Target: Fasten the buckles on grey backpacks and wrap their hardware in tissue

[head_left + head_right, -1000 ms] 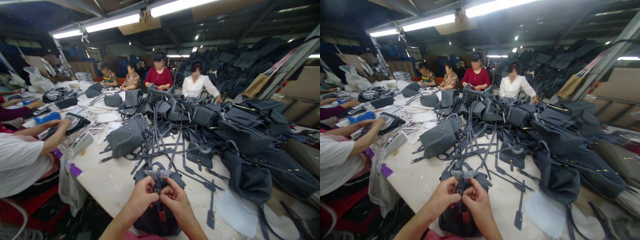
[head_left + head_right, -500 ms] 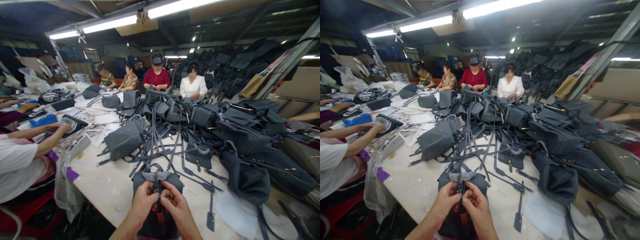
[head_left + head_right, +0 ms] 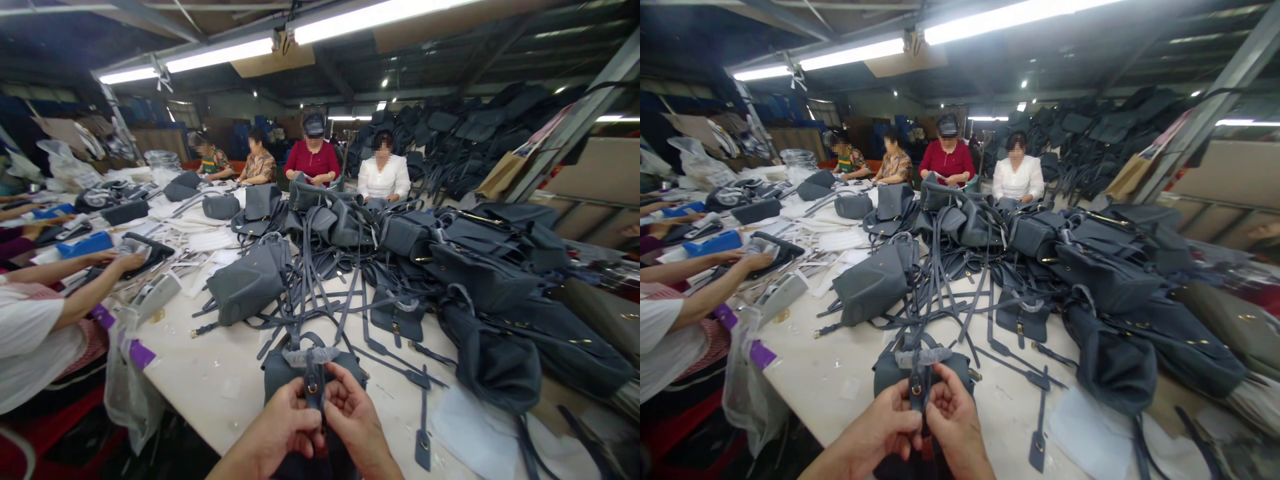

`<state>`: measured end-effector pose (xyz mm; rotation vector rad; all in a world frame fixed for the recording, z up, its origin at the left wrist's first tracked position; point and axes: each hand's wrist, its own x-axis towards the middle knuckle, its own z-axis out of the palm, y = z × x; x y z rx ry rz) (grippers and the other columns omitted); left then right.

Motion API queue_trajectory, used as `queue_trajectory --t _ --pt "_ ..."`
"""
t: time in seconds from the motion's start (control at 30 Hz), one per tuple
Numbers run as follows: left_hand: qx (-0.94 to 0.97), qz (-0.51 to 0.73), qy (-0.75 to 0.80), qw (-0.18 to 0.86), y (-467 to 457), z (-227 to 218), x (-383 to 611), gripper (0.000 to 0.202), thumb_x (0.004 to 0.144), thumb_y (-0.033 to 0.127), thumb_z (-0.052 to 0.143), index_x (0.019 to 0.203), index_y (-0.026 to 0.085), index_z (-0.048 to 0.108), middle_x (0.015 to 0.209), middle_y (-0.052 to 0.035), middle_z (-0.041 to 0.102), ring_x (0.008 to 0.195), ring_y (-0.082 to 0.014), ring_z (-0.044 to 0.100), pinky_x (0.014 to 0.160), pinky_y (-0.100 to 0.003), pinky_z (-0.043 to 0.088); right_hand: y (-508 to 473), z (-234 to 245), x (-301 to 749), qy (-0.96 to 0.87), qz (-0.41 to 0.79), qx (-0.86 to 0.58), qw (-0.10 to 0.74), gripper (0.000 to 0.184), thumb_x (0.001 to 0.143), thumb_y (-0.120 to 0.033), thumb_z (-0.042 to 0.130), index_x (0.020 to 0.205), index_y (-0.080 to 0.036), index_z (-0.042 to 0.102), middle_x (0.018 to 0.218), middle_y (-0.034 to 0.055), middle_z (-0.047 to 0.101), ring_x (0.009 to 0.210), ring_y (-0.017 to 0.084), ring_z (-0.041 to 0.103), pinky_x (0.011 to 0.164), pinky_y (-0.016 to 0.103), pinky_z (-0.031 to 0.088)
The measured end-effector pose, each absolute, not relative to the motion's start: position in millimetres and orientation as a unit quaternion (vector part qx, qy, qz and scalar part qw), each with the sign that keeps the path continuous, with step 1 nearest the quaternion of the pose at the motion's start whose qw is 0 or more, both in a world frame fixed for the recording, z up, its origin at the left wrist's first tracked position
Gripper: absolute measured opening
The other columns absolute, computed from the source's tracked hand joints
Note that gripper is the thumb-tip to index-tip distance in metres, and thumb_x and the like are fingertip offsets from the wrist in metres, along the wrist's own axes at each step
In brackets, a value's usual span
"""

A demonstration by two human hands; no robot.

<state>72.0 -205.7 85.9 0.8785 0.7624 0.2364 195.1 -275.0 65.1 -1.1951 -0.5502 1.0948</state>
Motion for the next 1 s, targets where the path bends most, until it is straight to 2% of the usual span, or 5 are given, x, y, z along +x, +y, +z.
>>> queue_trajectory --t 0.33,0.53,0.73,0.9,1.0 --pt "0.312 0.198 0.396 0.840 -195 78 70 0.043 0.051 0.025 0.088 0.075 0.016 0.052 0.057 0.0038 0.059 0.045 -0.0053 0.054 0.043 -0.013 0.041 -283 49 192 -0.397 0.385 -0.631 0.544 0.031 0.075 -0.019 0.061 0.105 -0.022 0.053 0.062 -0.0067 0.055 0.050 0.012 0.052 0.048 0.023 0.039" --pt "0.386 0.247 0.390 0.799 -191 96 74 0.040 0.056 0.030 0.086 0.070 0.018 0.051 0.052 0.0054 0.057 0.043 -0.0070 0.052 0.039 -0.015 0.039 -289 26 178 -0.245 0.507 -0.519 0.643 0.033 0.065 -0.029 0.066 0.085 -0.027 0.041 0.058 -0.0105 0.050 0.039 0.008 0.038 0.041 0.020 0.030" --pt "0.426 0.249 0.419 0.763 -184 94 68 0.036 0.056 0.033 0.084 0.068 0.017 0.055 0.052 0.0042 0.058 0.047 -0.0091 0.054 0.044 -0.018 0.042 -294 9 172 -0.306 0.451 -0.607 0.578 0.021 0.061 -0.016 0.063 0.068 -0.023 0.045 0.056 -0.0085 0.049 0.048 0.007 0.041 0.046 0.019 0.025" --pt "0.559 0.230 0.439 0.665 -190 78 62 0.051 0.055 0.050 0.080 0.092 0.018 0.068 0.086 -0.0063 0.074 0.086 -0.0254 0.068 0.072 -0.031 0.055 -300 23 175 -0.284 0.450 -0.632 0.563 0.023 0.061 -0.020 0.066 0.083 -0.021 0.061 0.055 -0.0094 0.048 0.047 0.007 0.039 0.046 0.018 0.027" --pt "0.629 0.204 0.461 0.592 -177 69 68 0.049 0.054 0.059 0.076 0.084 0.020 0.071 0.087 -0.0046 0.075 0.093 -0.0295 0.067 0.083 -0.034 0.054 -302 18 166 -0.343 0.467 -0.616 0.534 0.011 0.059 -0.021 0.071 0.069 -0.019 0.066 0.055 -0.0078 0.051 0.049 0.007 0.042 0.046 0.019 0.029"
